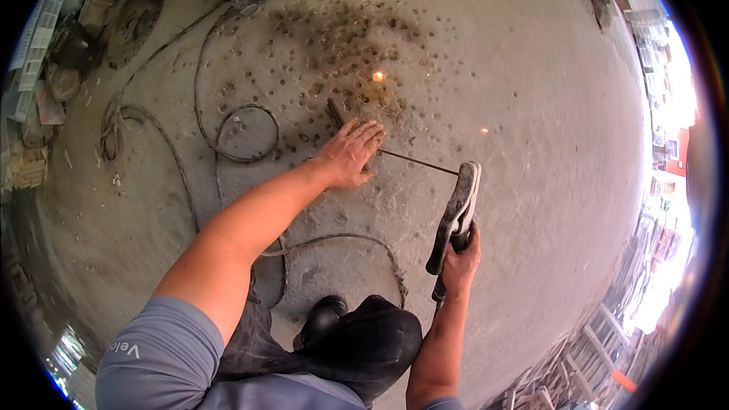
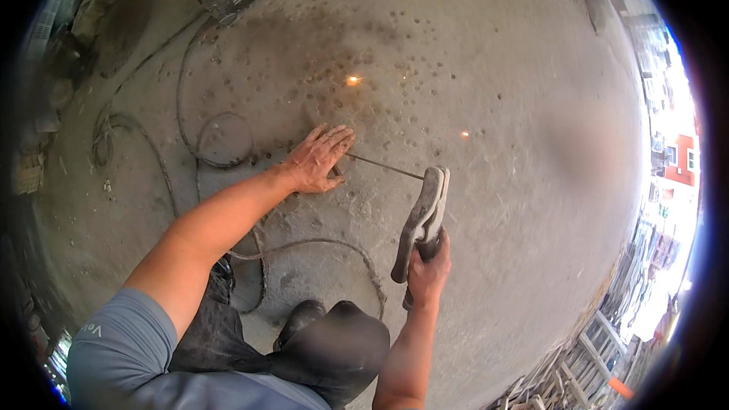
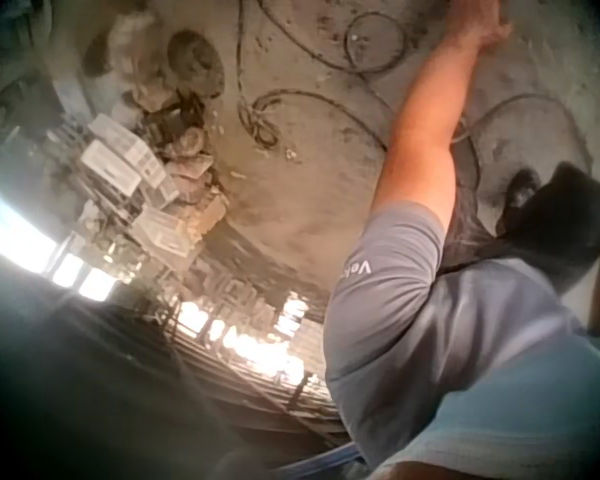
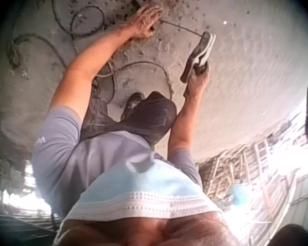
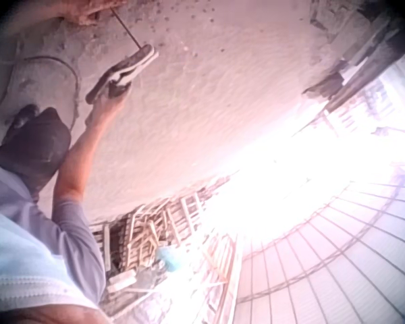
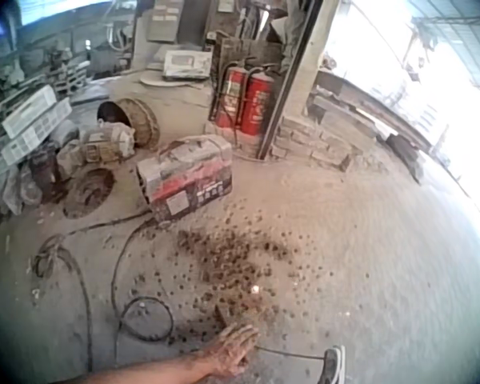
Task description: The person welds a metal piece on the floor using a welding torch, producing sparks. After welding, they pick up the metal piece, rinse it under a water tap, and inspect it.
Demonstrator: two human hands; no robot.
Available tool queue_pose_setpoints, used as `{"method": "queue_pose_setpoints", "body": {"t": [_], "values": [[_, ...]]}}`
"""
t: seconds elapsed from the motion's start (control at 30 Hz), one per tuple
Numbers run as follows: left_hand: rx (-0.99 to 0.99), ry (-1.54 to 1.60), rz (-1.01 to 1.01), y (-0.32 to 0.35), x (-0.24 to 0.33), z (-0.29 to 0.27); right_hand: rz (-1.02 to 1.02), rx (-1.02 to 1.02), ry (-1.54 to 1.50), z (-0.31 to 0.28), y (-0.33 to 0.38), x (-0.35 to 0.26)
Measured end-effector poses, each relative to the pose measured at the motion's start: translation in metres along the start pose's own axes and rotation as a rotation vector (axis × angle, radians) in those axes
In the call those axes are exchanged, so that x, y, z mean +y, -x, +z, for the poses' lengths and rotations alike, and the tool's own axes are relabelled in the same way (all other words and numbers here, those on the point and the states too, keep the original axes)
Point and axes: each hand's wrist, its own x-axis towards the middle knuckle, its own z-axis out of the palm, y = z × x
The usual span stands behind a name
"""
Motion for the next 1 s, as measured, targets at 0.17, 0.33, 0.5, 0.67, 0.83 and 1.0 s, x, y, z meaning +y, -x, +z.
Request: {"method": "queue_pose_setpoints", "body": {"t": [0.17,0.33,0.5,0.67,0.83,1.0], "values": [[0.004,0.064,-0.027,0.002,0.000,0.001,0.013,0.006,-0.047,-0.002,0.007,0.000],[0.029,0.058,-0.054,0.002,-0.006,-0.003,-0.136,-0.040,0.200,-0.008,0.013,-0.013],[0.035,0.149,-0.107,0.004,-0.008,-0.019,0.045,-0.123,-0.083,0.000,0.001,-0.022],[0.574,0.574,-0.401,-0.022,-0.023,-0.050,0.210,-0.117,-0.377,-0.007,-0.012,0.025],[0.967,0.871,-0.523,-0.025,-0.072,-0.096,-0.146,0.130,-0.048,-0.045,-0.022,0.011],[0.801,0.640,-0.554,-0.014,-0.068,-0.086,0.031,0.071,-0.190,-0.071,-0.023,-0.014]]}}
